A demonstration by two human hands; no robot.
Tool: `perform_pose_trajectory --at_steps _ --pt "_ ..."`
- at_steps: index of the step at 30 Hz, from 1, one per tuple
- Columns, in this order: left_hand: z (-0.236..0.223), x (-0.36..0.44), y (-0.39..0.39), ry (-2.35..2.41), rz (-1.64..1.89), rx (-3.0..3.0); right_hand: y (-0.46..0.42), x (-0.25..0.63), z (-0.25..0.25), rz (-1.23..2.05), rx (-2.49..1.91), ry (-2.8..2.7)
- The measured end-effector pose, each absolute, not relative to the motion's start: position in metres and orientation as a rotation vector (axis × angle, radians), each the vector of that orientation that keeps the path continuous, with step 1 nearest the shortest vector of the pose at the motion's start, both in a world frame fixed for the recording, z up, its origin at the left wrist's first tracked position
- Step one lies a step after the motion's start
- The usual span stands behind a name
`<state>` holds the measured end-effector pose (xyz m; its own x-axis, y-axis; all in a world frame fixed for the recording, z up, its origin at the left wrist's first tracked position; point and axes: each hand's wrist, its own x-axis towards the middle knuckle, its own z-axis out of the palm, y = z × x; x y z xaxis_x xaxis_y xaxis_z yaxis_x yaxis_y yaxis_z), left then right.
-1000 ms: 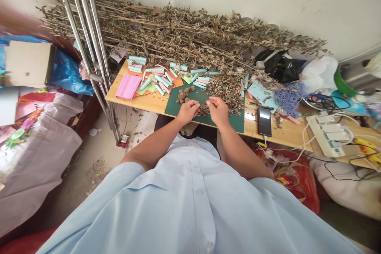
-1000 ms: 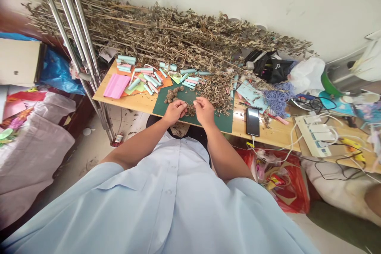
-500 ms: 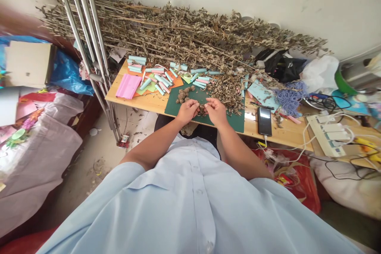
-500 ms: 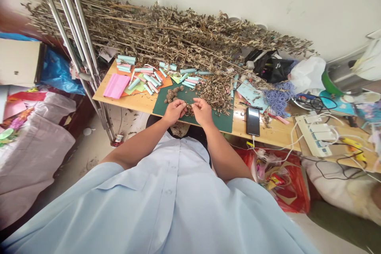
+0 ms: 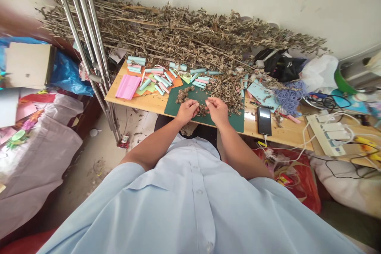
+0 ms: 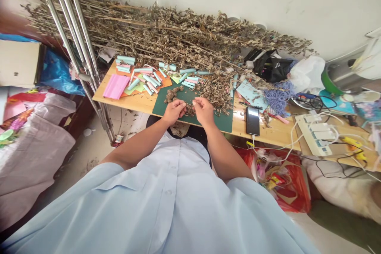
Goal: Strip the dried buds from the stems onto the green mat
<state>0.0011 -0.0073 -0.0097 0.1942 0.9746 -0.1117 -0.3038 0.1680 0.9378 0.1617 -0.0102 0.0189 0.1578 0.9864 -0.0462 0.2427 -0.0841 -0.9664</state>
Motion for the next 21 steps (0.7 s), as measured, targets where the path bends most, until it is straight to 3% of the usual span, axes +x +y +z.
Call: perform_pose_trajectory --at_steps 21 --pt "-0.007 -0.003 -0.008 0.880 0.994 0.930 -0.022 0.164 0.028 1.062 -1.293 -1.665"
